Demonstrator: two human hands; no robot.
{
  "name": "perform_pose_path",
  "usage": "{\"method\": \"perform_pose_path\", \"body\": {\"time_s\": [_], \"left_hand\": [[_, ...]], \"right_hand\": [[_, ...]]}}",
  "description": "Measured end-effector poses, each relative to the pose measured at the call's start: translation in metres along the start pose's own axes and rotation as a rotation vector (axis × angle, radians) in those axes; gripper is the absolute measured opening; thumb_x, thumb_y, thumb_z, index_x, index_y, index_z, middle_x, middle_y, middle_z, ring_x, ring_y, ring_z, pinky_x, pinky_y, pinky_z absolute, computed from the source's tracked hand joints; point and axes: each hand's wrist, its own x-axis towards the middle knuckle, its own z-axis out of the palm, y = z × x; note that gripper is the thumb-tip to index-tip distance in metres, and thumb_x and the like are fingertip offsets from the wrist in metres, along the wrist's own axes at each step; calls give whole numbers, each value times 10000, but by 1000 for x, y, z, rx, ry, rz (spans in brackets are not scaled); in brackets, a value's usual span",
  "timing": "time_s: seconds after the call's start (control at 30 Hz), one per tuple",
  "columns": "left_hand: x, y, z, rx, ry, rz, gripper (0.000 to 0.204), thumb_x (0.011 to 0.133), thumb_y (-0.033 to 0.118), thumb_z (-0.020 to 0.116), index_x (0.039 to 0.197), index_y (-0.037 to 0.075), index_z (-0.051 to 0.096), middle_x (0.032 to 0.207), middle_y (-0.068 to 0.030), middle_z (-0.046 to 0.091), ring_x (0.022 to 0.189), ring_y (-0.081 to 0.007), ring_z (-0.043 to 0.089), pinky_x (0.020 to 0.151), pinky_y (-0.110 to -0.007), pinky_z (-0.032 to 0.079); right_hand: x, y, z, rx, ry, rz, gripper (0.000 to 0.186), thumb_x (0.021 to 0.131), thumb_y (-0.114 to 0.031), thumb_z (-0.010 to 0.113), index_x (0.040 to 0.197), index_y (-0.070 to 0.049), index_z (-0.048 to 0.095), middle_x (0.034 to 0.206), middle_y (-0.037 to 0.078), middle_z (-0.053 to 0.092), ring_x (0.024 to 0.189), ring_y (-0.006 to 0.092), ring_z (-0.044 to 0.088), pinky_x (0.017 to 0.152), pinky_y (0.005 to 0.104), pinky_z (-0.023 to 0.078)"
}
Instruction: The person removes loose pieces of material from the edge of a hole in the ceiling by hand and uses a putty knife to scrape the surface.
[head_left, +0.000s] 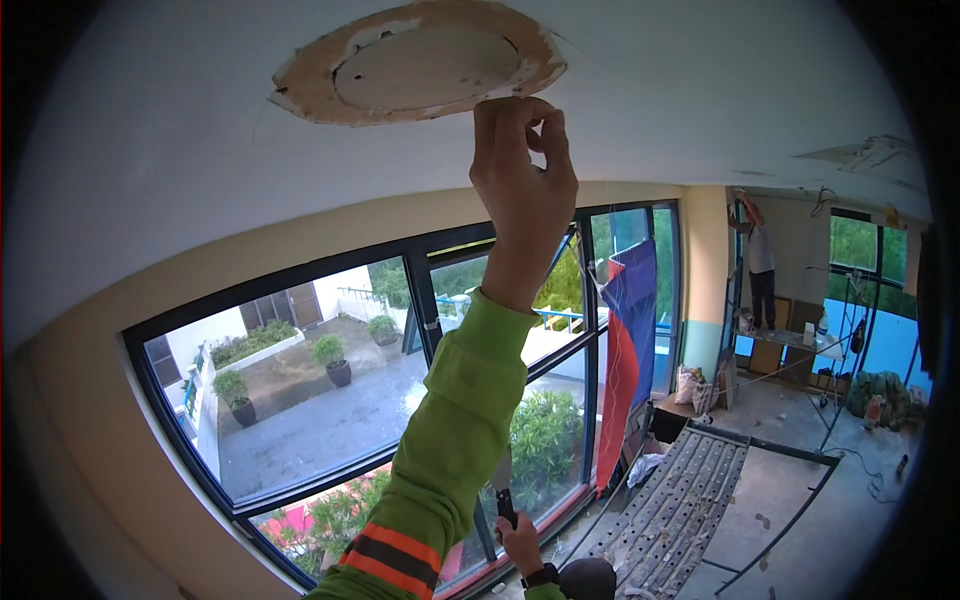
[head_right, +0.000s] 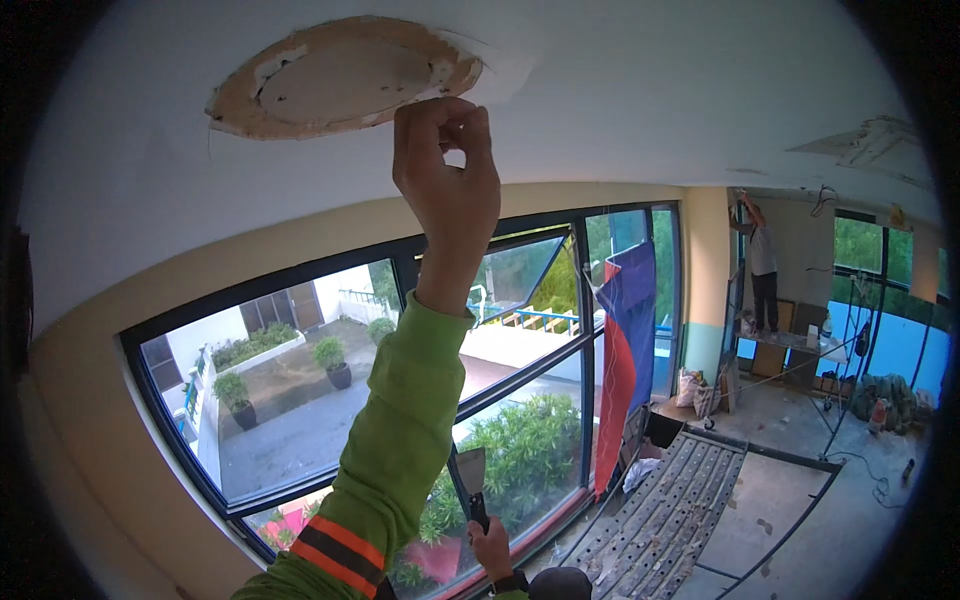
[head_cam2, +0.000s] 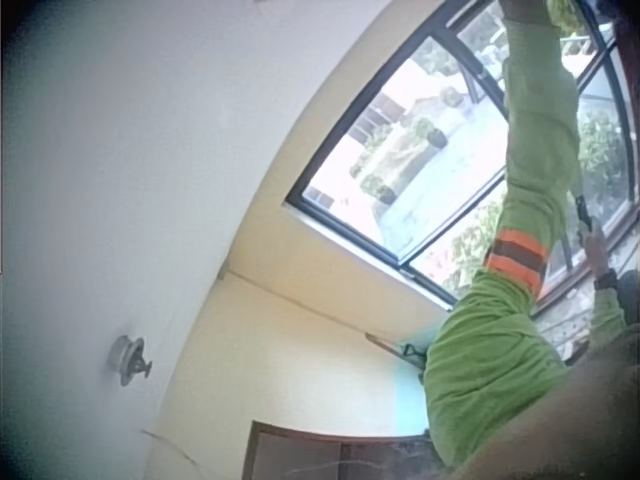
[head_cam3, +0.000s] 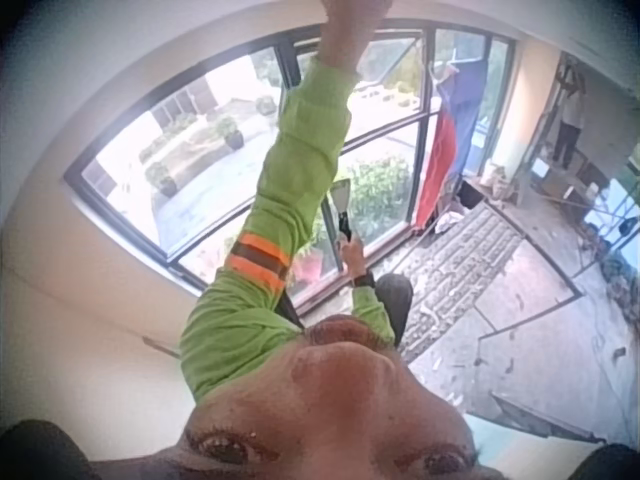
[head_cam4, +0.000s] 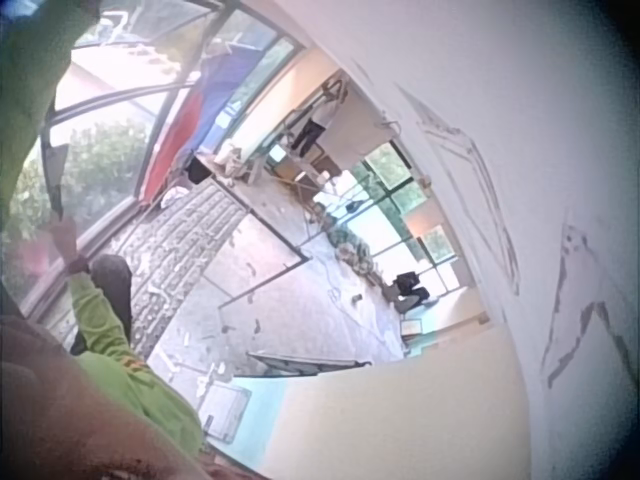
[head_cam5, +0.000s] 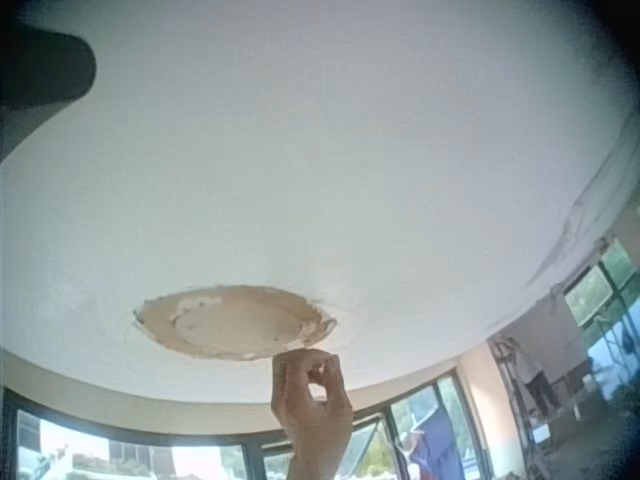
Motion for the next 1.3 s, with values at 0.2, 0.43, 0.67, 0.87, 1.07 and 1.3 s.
{"method": "perform_pose_path", "body": {"time_s": [0.2, 0.43, 0.67, 0.87, 1.07, 1.3], "left_hand": [[7, 15, 4, -158, -62, -416, 112, 869, 125, 645, 917, 29, 614, 827, -43, 562, 616, -114, 558, 545, -248, 486], [17, 44, 0, -1299, 102, -1243, 96, 912, 149, 610, 949, 63, 592, 817, -28, 585, 676, -101, 528, 691, -243, 478], [26, 39, -5, -1701, 51, -1312, 48, 939, 85, 553, 921, 41, 557, 799, -39, 575, 677, -109, 519, 679, -245, 494], [30, 29, -2, -1922, 131, -1516, 61, 932, 66, 536, 895, 19, 521, 750, -52, 535, 659, -128, 525, 647, -241, 503], [32, 31, 5, -2045, 168, -1538, 78, 913, 61, 486, 846, 26, 506, 690, -47, 508, 578, -131, 506, 599, -235, 491], [35, 37, 6, -1933, 268, -1501, 67, 889, 70, 507, 836, 28, 508, 677, -43, 497, 565, -136, 498, 593, -243, 488]], "right_hand": [[3, 9, 6, -12, -6, -21, 242, 879, -199, 614, 928, 27, 545, 718, 73, 627, 589, 143, 592, 545, 295, 467], [1, 6, 2, 1, 8, -41, 230, 887, -191, 610, 902, 26, 534, 699, 65, 622, 559, 129, 583, 518, 278, 461], [0, 5, 1, 11, 14, -16, 229, 886, -192, 611, 903, 25, 539, 694, 68, 622, 557, 130, 586, 516, 282, 464], [-1, 0, 0, -39, -2, -14, 266, 887, -218, 607, 958, 31, 549, 719, 72, 627, 604, 145, 599, 544, 296, 473], [3, 8, -1, -62, 22, -56, 237, 884, -202, 608, 915, 23, 539, 700, 61, 616, 564, 127, 577, 520, 284, 457], [2, 5, -2, -45, 7, 0, 255, 876, -224, 619, 919, 20, 556, 713, 81, 632, 614, 174, 612, 571, 320, 475]]}}
